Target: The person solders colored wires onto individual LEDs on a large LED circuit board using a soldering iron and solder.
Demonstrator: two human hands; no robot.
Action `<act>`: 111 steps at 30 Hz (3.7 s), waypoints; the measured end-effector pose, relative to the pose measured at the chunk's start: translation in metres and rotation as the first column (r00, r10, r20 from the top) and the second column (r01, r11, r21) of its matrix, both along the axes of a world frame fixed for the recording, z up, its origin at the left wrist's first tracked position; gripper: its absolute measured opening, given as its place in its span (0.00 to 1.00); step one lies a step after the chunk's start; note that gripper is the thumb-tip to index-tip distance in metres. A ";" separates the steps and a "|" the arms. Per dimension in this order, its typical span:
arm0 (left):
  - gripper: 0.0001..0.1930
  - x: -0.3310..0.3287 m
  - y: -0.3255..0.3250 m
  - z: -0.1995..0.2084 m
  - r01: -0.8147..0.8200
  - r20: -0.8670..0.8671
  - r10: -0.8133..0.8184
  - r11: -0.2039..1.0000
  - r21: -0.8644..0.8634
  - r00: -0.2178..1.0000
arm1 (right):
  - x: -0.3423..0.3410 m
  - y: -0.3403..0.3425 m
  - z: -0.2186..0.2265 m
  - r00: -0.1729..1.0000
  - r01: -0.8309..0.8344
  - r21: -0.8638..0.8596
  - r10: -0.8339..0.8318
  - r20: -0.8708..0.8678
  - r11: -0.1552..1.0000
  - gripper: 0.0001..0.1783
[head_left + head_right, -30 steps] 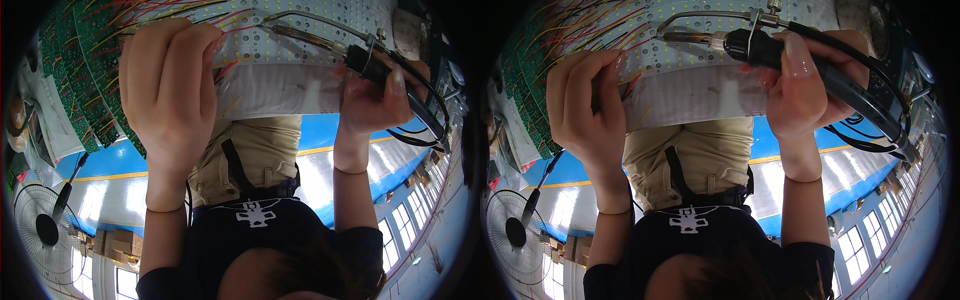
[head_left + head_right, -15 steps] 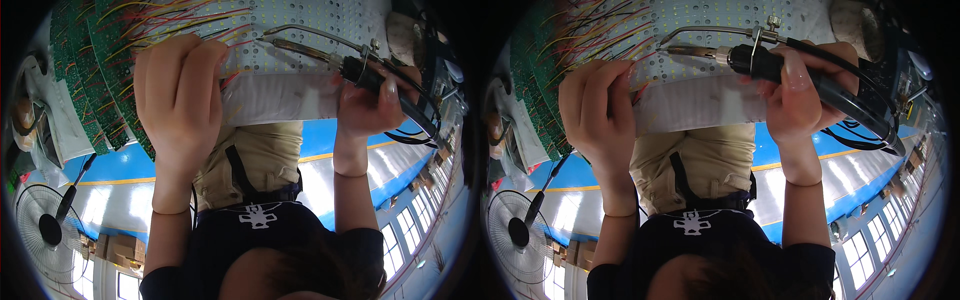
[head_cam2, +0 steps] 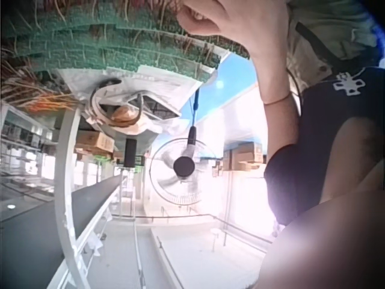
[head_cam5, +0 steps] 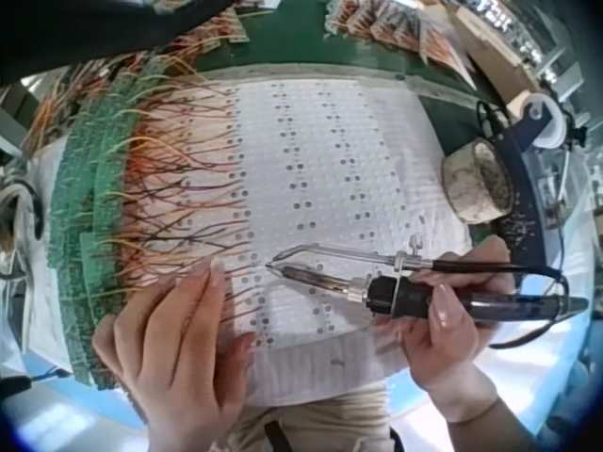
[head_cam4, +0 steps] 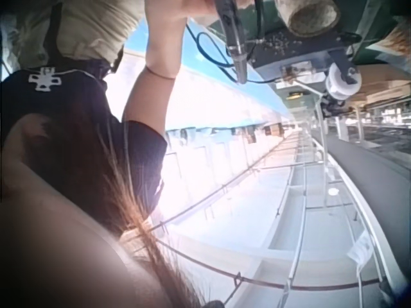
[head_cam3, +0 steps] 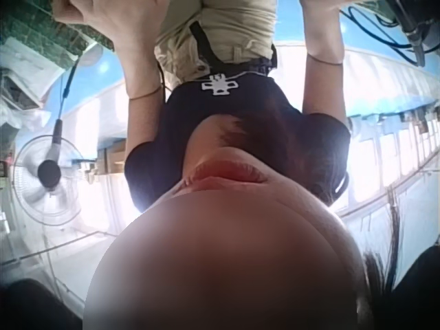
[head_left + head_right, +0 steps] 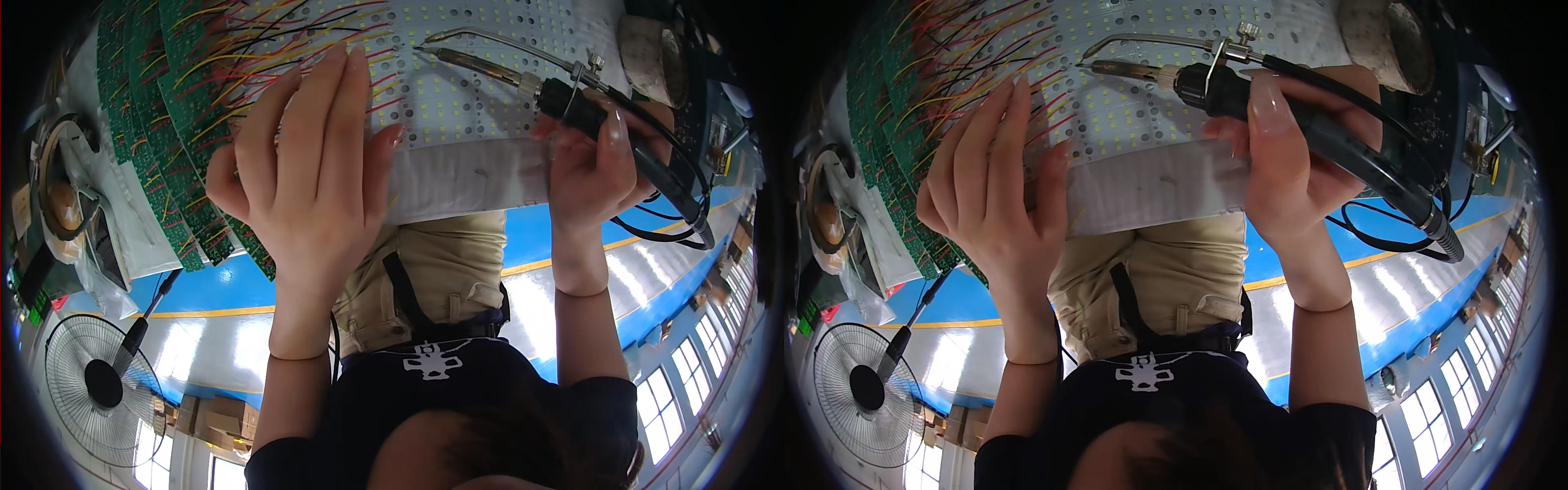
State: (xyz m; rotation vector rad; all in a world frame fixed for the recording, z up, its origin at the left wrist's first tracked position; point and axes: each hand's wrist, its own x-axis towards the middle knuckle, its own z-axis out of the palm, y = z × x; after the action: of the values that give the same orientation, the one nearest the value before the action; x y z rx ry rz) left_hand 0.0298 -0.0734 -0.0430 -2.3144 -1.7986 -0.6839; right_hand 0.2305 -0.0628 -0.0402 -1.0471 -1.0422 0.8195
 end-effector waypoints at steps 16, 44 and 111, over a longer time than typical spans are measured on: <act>0.20 0.001 0.002 0.001 0.020 -0.116 -0.032 0.994 -0.109 0.993 | 0.002 0.001 -0.003 0.903 -0.135 -0.009 0.126 0.411 0.991 0.10; 0.18 -0.029 0.017 -0.026 0.271 -0.369 -0.170 0.932 0.242 0.914 | 0.000 -0.002 0.017 0.774 -0.210 -0.009 0.172 0.609 0.978 0.13; 0.17 0.019 -0.003 0.016 -0.121 -0.158 0.098 0.982 -0.142 0.983 | 0.000 -0.005 0.012 0.699 -0.354 0.130 0.171 0.694 0.926 0.12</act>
State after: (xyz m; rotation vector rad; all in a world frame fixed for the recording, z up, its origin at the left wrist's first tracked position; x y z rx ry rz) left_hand 0.0484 -0.0767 -0.0269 -2.2665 -1.9509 -0.3572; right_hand 0.2309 -0.0682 -0.0283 -0.9968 -1.9140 0.4972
